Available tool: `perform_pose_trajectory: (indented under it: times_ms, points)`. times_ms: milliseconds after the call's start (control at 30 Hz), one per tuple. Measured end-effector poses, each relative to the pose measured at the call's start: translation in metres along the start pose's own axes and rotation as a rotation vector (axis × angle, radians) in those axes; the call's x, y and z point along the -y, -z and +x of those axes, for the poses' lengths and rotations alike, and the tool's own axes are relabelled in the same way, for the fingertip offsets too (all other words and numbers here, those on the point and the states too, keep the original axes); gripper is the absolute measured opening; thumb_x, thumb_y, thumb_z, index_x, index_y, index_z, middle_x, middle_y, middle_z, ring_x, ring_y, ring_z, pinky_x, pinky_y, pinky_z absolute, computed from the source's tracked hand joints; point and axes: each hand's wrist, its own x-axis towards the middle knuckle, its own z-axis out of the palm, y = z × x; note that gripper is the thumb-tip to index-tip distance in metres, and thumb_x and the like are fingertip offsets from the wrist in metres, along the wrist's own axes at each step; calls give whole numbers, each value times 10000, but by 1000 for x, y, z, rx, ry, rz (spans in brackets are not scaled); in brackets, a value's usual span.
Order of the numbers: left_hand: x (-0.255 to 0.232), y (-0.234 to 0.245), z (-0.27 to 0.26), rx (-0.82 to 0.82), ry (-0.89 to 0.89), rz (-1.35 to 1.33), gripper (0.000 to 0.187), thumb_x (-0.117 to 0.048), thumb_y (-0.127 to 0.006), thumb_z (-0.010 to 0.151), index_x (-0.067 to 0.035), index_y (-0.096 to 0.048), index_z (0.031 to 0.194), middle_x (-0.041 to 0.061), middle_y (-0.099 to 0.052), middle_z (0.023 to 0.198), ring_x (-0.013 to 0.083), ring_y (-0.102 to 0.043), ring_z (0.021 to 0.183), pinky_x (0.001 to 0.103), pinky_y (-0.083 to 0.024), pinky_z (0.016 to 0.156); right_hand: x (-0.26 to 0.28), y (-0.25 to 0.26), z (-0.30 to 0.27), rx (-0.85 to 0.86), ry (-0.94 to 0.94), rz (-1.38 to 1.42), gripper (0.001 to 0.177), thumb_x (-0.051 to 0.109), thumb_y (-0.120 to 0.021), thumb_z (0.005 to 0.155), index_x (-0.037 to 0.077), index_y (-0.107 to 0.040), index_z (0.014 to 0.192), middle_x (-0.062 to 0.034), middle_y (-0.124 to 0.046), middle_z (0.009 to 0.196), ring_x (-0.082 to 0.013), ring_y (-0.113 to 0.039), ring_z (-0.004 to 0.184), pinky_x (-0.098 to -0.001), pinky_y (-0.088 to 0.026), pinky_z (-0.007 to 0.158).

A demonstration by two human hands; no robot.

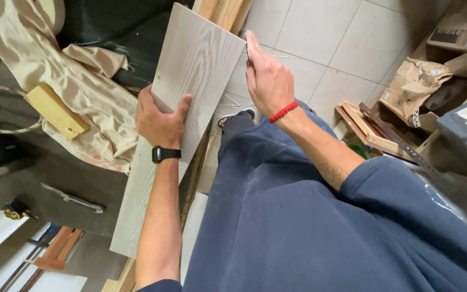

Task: Trimming the edges of a laminated board with a utility knife and sanding the edges with a sanding disc

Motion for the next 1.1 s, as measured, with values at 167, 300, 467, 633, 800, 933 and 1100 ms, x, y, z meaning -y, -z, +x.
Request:
perform_pose_trajectory:
  times_ms: [167, 300, 467, 633, 800, 933, 1100]
  points:
    - [3, 0, -3, -7, 5, 2, 815, -816, -508, 772, -66, -594, 1079, 78, -666, 972, 311, -665, 892, 462, -515, 688, -6, -3, 13, -13, -49, 78, 581, 66, -441, 892, 175, -415, 1462, -23, -507, 1469, -363, -661, 1117, -504, -558, 809]
    - [3, 0, 0, -9, 2, -5, 817, -805, -521, 779, -55, -597, 1093, 92, -672, 998, 319, -666, 913, 470, -519, 705, -33, -2, 4, -76, -97, 210, 497, 103, -451, 963, 120, -461, 1460, -109, -549, 638, -245, -533, 544, -389, -445, 573]
    - [3, 1, -2, -9, -11, 0, 815, -809, -512, 785, -60, -592, 1097, 100, -677, 995, 321, -669, 903, 471, -521, 697, -1, -3, -13, -81, 79, 49, 609, 30, -500, 915, 96, -342, 1498, -110, -531, 1470, -290, -700, 931, -426, -588, 710]
    - [4, 1, -2, -17, -23, 1, 817, -809, -508, 786, -54, -593, 1088, 101, -670, 979, 323, -669, 888, 469, -522, 675, -6, 17, -8, -67, -11, 63, 521, 78, -467, 937, 143, -439, 1453, -46, -519, 1451, -334, -708, 1018, -463, -585, 785]
    - [3, 2, -4, -18, -20, 4, 796, -798, -516, 797, -60, -592, 1086, 98, -667, 981, 328, -665, 891, 475, -515, 677, 2, 10, -3, -113, 133, 1, 598, -7, -499, 898, 79, -379, 1478, -103, -563, 1448, -249, -674, 784, -388, -583, 603]
    - [1, 1, 1, -19, -19, -20, 790, -789, -524, 799, -59, -596, 1092, 102, -668, 988, 327, -663, 905, 474, -513, 704, 3, 32, -6, -110, 102, -39, 480, 54, -487, 919, 106, -525, 1394, -53, -629, 1348, -241, -705, 767, -375, -563, 541]
    - [3, 2, -3, 0, 10, -24, 783, -777, -547, 800, -56, -593, 1103, 103, -674, 1022, 332, -657, 937, 485, -507, 741, -4, 11, -1, -95, 84, -126, 615, 79, -515, 825, 141, -444, 1432, -93, -672, 1301, -346, -670, 809, -510, -536, 589]
